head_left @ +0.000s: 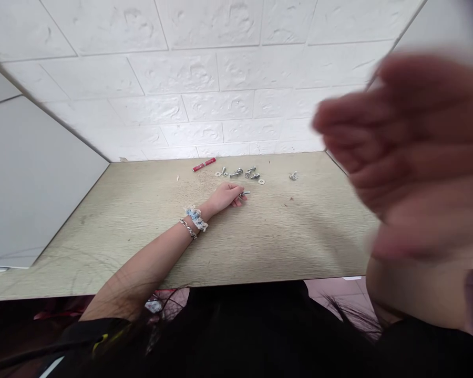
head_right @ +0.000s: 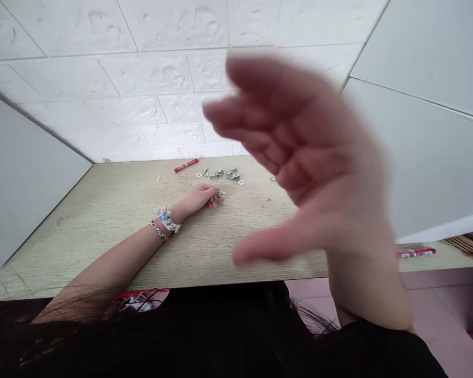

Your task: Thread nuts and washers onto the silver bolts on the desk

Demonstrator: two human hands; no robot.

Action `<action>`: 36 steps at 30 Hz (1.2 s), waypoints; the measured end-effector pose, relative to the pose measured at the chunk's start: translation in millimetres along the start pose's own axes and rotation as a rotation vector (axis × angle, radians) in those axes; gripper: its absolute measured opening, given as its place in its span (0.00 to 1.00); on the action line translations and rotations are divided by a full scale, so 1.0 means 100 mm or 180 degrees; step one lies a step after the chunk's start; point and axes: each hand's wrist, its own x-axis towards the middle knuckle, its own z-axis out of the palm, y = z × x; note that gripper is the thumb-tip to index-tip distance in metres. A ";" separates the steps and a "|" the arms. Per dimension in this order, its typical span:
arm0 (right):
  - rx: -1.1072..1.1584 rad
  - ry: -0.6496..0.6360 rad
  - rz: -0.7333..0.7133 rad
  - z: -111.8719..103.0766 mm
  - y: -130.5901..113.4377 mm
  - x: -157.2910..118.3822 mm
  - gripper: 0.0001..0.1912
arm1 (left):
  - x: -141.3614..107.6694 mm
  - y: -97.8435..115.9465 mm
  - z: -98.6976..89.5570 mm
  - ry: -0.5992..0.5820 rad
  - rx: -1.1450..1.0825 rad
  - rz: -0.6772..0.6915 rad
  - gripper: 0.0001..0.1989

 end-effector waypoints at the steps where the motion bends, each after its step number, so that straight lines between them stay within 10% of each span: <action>1: -0.0016 -0.0102 0.0108 0.02 0.21 0.01 0.37 | 0.01 -0.01 0.00 -0.0004 -0.0022 0.0008 0.17; 6: -0.0469 -0.0373 0.1387 0.19 1.45 -0.14 0.44 | 0.03 -0.01 0.01 -0.0009 -0.0176 -0.0034 0.16; 10: -0.0924 -0.0772 0.1913 0.27 1.93 -0.26 0.43 | 0.01 0.04 0.02 0.0006 -0.0204 -0.0119 0.16; 21: -0.1050 -0.0960 0.2279 0.26 2.08 -0.37 0.43 | -0.04 0.08 0.01 0.0059 -0.0159 -0.0105 0.16; 27: -0.0588 -0.0212 0.2116 0.53 2.07 -0.33 0.14 | 0.01 0.00 0.02 0.0219 -0.0436 0.0060 0.16; 36: -0.0307 0.0426 0.1557 0.84 2.05 -0.27 0.11 | -0.04 -0.03 -0.06 0.0973 0.0541 0.0925 0.19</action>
